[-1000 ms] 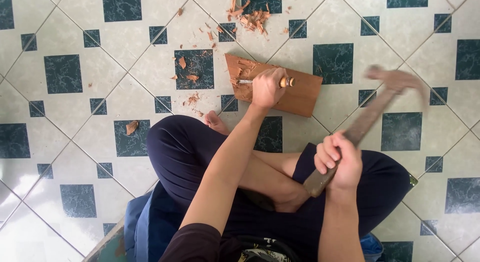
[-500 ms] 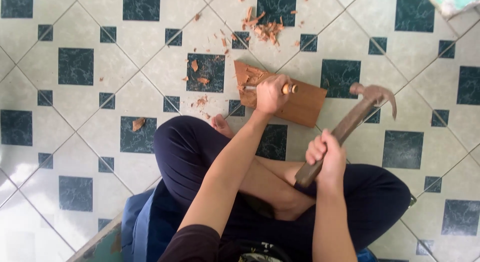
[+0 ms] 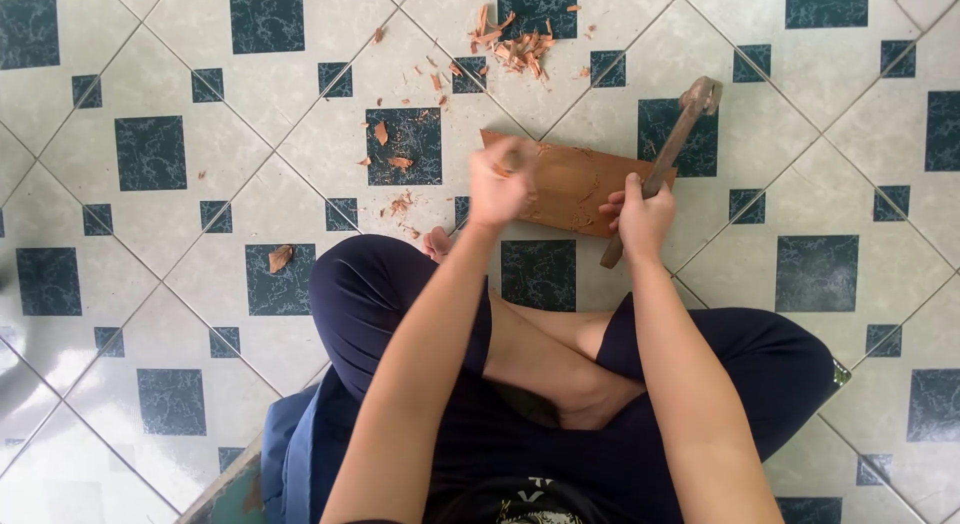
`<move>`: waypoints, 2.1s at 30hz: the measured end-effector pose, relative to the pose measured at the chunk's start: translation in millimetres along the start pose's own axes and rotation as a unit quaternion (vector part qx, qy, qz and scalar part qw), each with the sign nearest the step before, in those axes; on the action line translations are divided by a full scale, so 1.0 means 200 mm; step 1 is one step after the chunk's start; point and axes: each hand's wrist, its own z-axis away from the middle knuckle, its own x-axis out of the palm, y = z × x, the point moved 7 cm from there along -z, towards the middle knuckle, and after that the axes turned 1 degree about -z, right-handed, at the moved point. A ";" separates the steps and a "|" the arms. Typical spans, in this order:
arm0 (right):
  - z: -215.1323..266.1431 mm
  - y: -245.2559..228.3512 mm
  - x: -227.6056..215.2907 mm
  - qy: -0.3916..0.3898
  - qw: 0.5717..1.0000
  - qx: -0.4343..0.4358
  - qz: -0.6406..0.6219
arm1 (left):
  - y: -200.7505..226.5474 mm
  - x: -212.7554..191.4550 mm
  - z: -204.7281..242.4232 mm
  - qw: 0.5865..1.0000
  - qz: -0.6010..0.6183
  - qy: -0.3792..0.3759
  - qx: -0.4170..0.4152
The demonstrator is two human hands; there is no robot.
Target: Carving a piece of wood using a hammer and chisel while sitting on the floor.
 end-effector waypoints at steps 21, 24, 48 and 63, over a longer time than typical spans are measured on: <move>0.00 0.05 -0.01 0.003 0.999 0.031 -0.030 | -0.02 -0.31 -0.24 0.882 -0.418 -0.181 -0.121; 0.00 0.03 -0.01 0.008 0.999 0.033 -0.030 | -0.20 -0.28 -0.11 0.799 -0.496 -0.264 -0.215; -0.05 0.12 0.00 0.002 0.997 0.037 -0.062 | -0.37 -0.35 -0.23 0.815 -0.495 -0.237 -0.183; -0.03 0.11 0.00 0.015 0.994 0.053 -0.099 | -0.46 -0.08 -0.10 0.790 -0.508 -0.291 -0.184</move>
